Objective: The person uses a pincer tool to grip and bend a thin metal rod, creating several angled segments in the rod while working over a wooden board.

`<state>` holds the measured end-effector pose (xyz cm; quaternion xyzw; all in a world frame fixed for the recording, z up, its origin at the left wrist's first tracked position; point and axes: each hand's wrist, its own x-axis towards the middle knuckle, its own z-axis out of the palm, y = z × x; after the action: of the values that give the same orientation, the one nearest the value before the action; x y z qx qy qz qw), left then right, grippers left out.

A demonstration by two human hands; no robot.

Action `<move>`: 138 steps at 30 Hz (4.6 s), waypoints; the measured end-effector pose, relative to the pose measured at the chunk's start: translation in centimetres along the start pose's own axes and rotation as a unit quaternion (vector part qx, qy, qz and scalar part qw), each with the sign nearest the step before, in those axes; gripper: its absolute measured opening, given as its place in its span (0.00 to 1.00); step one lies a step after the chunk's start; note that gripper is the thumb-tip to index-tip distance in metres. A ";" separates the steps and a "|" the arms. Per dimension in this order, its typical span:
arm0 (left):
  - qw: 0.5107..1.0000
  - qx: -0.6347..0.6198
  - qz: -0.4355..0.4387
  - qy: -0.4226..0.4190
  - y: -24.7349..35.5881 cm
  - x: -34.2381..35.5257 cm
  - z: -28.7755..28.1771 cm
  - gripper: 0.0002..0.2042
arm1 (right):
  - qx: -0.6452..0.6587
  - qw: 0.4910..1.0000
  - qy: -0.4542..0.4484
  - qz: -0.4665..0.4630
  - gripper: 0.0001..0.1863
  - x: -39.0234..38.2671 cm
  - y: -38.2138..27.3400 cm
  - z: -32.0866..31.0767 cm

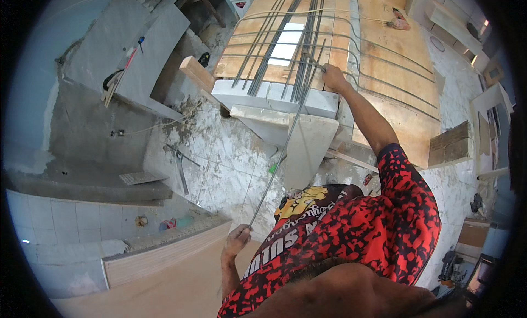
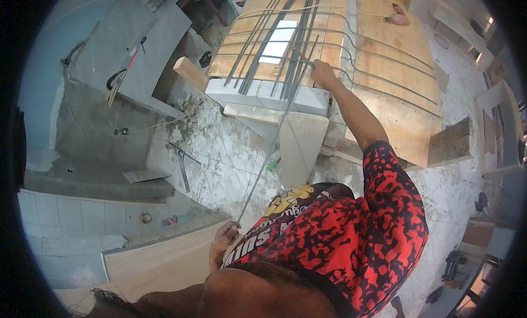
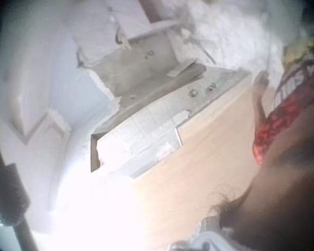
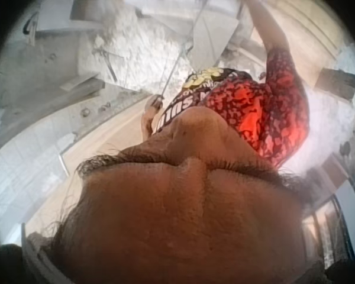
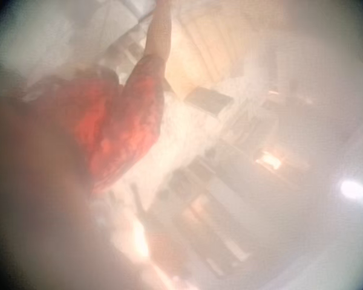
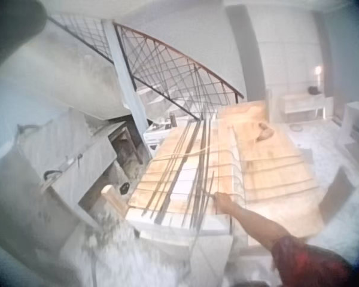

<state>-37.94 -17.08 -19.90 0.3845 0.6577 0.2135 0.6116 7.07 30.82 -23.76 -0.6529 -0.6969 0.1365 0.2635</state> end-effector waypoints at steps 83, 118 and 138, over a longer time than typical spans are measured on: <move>0.457 0.611 0.300 0.572 23.9 -17.3 -18.3 0.21 | 0.391 0.912 -0.020 0.123 0.09 -1.0 -0.6 -4.4; 0.742 0.486 0.439 0.144 35.4 29.7 9.8 0.29 | 0.038 0.964 0.194 0.177 0.19 -32.4 3.0 -11.3; 0.686 0.585 0.433 0.007 34.3 45.8 16.5 0.23 | 0.125 0.985 0.012 0.122 0.10 -26.3 14.3 -14.4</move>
<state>-11.54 35.98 -26.13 0.9046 0.4138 0.0293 0.0982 27.16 4.37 -24.49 -0.6963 -0.5867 0.2456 0.3326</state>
